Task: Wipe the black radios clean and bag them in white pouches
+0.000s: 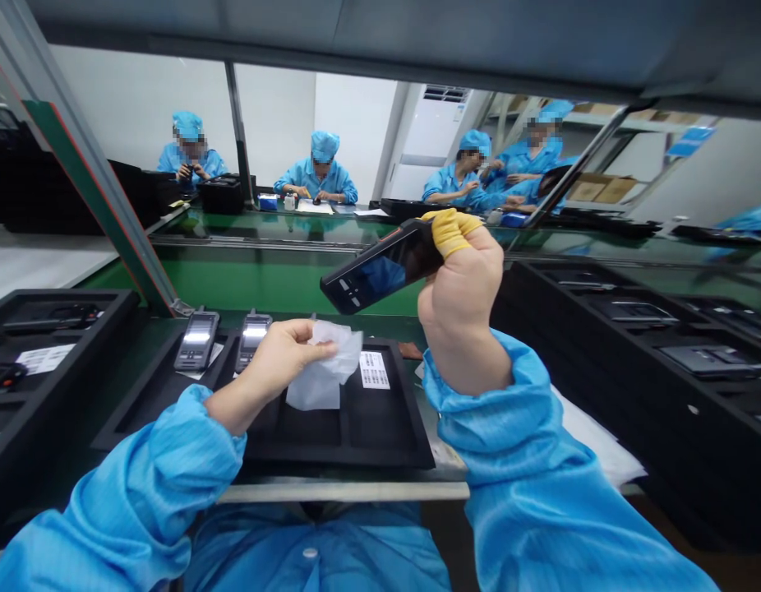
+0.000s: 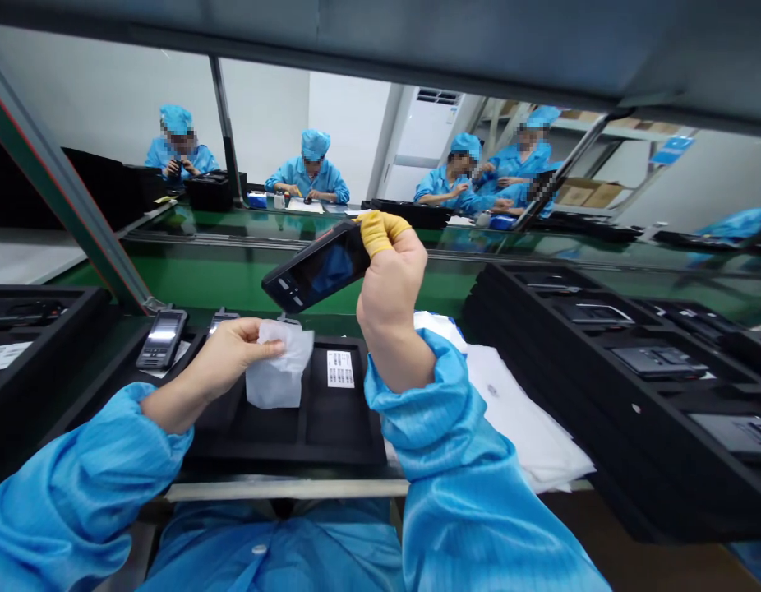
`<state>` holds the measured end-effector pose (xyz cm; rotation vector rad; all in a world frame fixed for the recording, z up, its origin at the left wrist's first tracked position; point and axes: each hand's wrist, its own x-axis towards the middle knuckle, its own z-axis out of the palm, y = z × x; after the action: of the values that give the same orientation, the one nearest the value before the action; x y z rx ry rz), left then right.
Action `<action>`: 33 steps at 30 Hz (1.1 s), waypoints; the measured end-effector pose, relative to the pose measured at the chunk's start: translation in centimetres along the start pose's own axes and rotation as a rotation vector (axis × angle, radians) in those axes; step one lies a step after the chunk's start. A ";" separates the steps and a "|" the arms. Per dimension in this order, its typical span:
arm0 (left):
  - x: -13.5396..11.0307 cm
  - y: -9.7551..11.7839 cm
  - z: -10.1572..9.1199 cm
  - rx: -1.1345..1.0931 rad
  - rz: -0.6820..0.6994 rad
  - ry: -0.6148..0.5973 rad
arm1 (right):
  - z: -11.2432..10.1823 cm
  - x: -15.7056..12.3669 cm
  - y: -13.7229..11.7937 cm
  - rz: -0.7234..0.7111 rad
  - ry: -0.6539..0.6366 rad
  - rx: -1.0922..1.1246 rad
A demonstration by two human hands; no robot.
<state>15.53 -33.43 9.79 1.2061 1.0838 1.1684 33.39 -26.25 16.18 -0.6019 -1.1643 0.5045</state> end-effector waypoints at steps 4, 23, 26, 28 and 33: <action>0.1 -0.3 -0.4 0.119 0.023 -0.034 | 0.6 -0.2 0.5 0.020 -0.011 0.029; 0.5 -0.9 -0.1 -0.045 0.092 0.032 | 1.5 -1.0 -1.5 0.134 -0.257 -0.147; 0.5 -0.2 0.3 -0.098 0.101 -0.034 | 1.7 -1.1 -2.0 0.190 -0.350 -0.182; 0.5 0.2 0.6 -0.097 0.128 -0.051 | 1.7 -1.5 -2.0 0.232 -0.397 -0.191; 0.9 0.0 2.0 -0.096 0.233 0.011 | 1.0 -3.0 -1.6 0.275 -0.394 -0.189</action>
<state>17.61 -32.74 9.95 1.2759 0.9019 1.3902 31.58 -29.22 15.43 -0.8586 -1.5230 0.7770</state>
